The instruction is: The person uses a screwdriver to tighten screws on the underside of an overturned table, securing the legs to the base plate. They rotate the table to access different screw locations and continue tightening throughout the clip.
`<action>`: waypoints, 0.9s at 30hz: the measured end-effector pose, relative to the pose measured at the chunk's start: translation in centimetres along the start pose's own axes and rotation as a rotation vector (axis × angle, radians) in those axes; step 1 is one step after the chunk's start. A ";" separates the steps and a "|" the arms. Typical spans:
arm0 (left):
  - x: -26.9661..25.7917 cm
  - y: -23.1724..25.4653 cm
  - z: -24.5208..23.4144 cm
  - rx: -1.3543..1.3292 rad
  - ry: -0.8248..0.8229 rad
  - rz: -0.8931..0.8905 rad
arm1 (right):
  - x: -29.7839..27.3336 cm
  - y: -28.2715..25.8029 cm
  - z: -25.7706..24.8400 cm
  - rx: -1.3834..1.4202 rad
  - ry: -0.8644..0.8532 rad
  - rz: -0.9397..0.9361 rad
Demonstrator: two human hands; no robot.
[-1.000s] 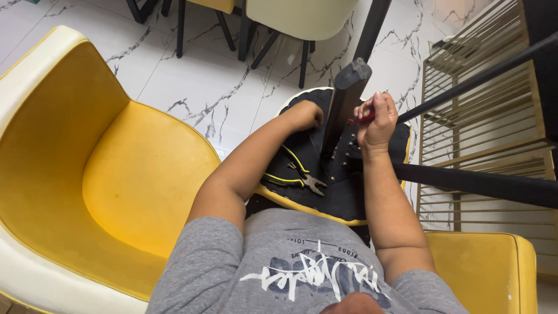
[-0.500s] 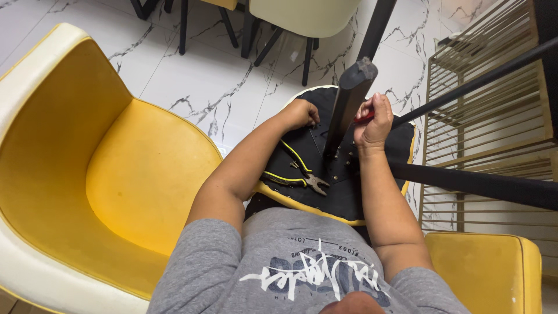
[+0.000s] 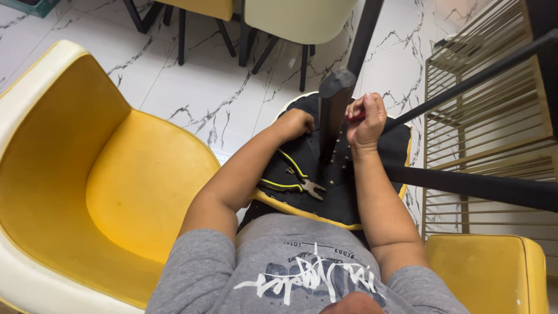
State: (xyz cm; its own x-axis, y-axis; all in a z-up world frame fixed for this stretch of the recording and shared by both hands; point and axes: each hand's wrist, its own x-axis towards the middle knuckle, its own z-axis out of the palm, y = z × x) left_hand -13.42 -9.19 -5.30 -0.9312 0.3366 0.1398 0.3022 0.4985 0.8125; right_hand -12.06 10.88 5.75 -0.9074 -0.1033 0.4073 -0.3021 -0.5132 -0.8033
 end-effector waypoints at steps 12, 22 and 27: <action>-1.6 -1.4 -0.2 -0.058 -0.029 -0.104 | -4.4 1.6 1.9 -0.075 0.176 -0.139; -4.7 4.1 -1.6 -0.090 0.065 -0.252 | -8.0 -0.4 1.5 -0.101 0.101 -0.208; -4.3 5.1 -1.7 -0.083 0.056 -0.240 | -7.5 -0.9 1.6 -0.077 0.088 -0.188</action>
State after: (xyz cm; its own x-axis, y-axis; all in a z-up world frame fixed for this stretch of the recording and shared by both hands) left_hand -8.26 -9.50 -0.79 -0.9848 0.1705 -0.0331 0.0558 0.4909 0.8694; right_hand -4.52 10.76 4.05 -0.8538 0.0649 0.5165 -0.4871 -0.4497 -0.7487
